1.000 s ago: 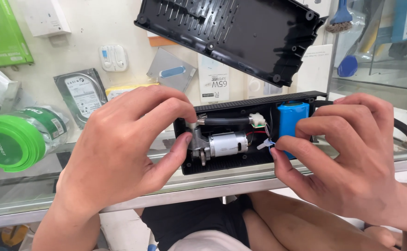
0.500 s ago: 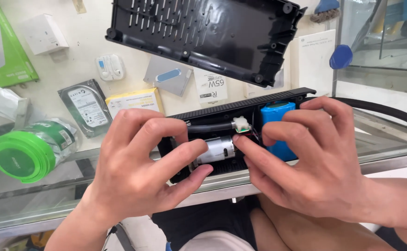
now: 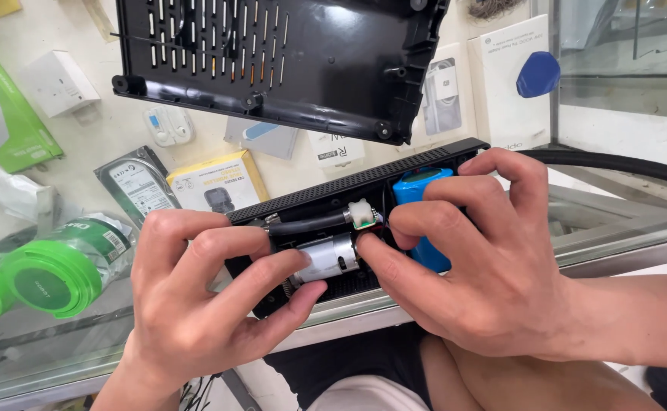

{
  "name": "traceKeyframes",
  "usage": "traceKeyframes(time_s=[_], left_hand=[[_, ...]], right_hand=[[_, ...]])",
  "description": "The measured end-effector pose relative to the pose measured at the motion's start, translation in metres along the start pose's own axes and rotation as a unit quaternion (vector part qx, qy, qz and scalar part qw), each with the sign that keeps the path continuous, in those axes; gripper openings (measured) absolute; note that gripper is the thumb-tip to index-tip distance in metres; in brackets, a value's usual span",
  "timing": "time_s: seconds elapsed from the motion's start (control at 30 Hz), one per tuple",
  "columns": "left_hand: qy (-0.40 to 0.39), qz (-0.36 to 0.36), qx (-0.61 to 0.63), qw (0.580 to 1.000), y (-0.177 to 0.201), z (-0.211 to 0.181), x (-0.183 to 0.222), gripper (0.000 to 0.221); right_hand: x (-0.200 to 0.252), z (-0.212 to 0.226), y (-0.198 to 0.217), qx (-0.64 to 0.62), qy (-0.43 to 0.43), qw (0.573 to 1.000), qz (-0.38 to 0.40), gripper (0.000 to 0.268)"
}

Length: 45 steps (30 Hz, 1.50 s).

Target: Repairing a portable air pump by cleaning the exterior and inspecting internal components

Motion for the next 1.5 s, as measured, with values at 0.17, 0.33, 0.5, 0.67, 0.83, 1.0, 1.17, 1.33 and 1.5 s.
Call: traceKeyframes(time_s=[0.17, 0.33, 0.5, 0.67, 0.83, 1.0, 1.17, 1.33, 1.5], left_hand=[[0.003, -0.005, 0.007, 1.0, -0.001, 0.001, -0.001, 0.022], [0.004, -0.002, -0.001, 1.0, 0.0, 0.001, 0.0, 0.022], [0.002, -0.003, -0.013, 1.0, 0.0, 0.0, 0.003, 0.023], [-0.001, -0.022, -0.025, 0.999, 0.01, 0.0, 0.003, 0.027], [-0.006, -0.025, -0.046, 0.999, 0.014, -0.001, 0.003, 0.027], [-0.008, -0.031, -0.024, 0.999, 0.021, 0.001, 0.006, 0.022], [-0.014, -0.006, -0.031, 0.999, 0.022, 0.001, 0.009, 0.021], [0.001, -0.03, -0.029, 0.999, 0.032, 0.008, 0.012, 0.023], [0.018, -0.059, -0.036, 0.997, 0.039, 0.012, 0.015, 0.019]], right_hand=[[0.0, -0.001, 0.001, -0.023, 0.003, 1.0, -0.01, 0.023], [0.0, 0.001, 0.001, -0.011, 0.01, 1.0, 0.001, 0.024], [0.0, 0.003, 0.001, -0.015, 0.022, 1.0, 0.006, 0.023], [0.002, 0.005, -0.002, -0.011, 0.048, 0.998, 0.042, 0.008], [0.004, 0.009, -0.005, 0.024, 0.048, 0.997, 0.053, 0.021], [0.0, 0.016, -0.007, 0.042, 0.066, 0.995, 0.065, 0.017], [-0.003, 0.017, -0.013, 0.078, 0.052, 0.989, 0.114, 0.019], [0.004, 0.017, -0.018, 0.073, 0.042, 0.987, 0.134, 0.021], [0.007, 0.018, -0.018, 0.112, 0.041, 0.983, 0.136, 0.023]])
Point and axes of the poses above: each hand's wrist, its own x-axis away from the middle knuckle, its own y-axis out of the back of the hand, z = x × y, the point moved 10 cm from there along -x, towards the middle knuckle, and after that the axes turned 3 degrees about -y, right-handed, at the moved point
